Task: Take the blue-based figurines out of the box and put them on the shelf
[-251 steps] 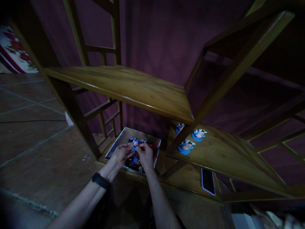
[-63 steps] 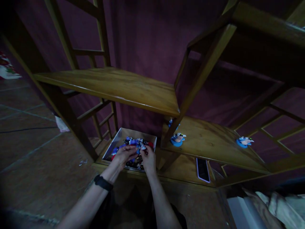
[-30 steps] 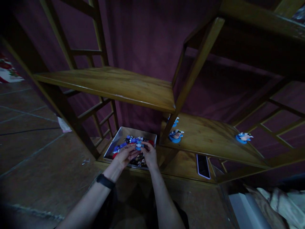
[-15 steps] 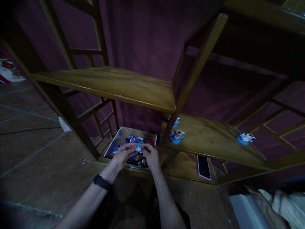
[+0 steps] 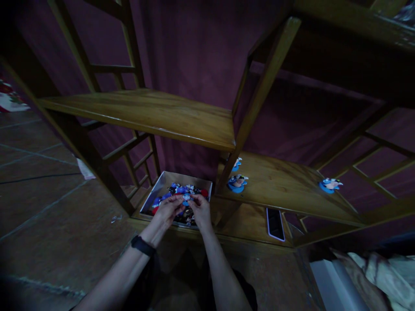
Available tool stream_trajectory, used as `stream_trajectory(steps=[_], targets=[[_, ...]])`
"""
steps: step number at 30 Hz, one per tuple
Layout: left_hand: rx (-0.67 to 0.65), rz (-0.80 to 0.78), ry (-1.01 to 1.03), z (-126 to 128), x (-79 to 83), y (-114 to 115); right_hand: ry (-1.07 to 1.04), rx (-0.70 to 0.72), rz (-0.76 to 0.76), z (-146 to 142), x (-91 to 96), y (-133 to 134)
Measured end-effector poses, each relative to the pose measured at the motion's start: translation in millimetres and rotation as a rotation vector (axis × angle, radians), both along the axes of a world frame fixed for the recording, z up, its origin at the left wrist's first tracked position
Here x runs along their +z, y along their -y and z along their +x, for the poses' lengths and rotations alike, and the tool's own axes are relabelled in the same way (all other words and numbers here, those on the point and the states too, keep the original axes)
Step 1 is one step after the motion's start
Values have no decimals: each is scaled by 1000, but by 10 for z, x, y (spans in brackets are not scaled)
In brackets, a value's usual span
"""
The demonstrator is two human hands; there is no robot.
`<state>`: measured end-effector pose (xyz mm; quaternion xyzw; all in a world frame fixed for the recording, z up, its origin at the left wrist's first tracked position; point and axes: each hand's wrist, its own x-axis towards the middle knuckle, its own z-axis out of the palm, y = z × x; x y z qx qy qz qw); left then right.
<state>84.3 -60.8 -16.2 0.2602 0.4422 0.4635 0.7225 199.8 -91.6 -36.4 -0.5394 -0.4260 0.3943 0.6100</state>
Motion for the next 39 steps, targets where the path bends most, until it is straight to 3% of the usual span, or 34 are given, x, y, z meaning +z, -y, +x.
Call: stream_trajectory(steps=[12,29,34,39], targets=[[-106,-24,41,-122,58,-36,-410,112,-96,16,-18,20],[13,53,-50,9,3,53,-657,29,-177,-81,-196,12],[6,2,-12,-3,4,38,-555,61,-155,-67,-161,11],[57,80,-24,-15,13,-2,-178,8,-46,-32,-64,-6]])
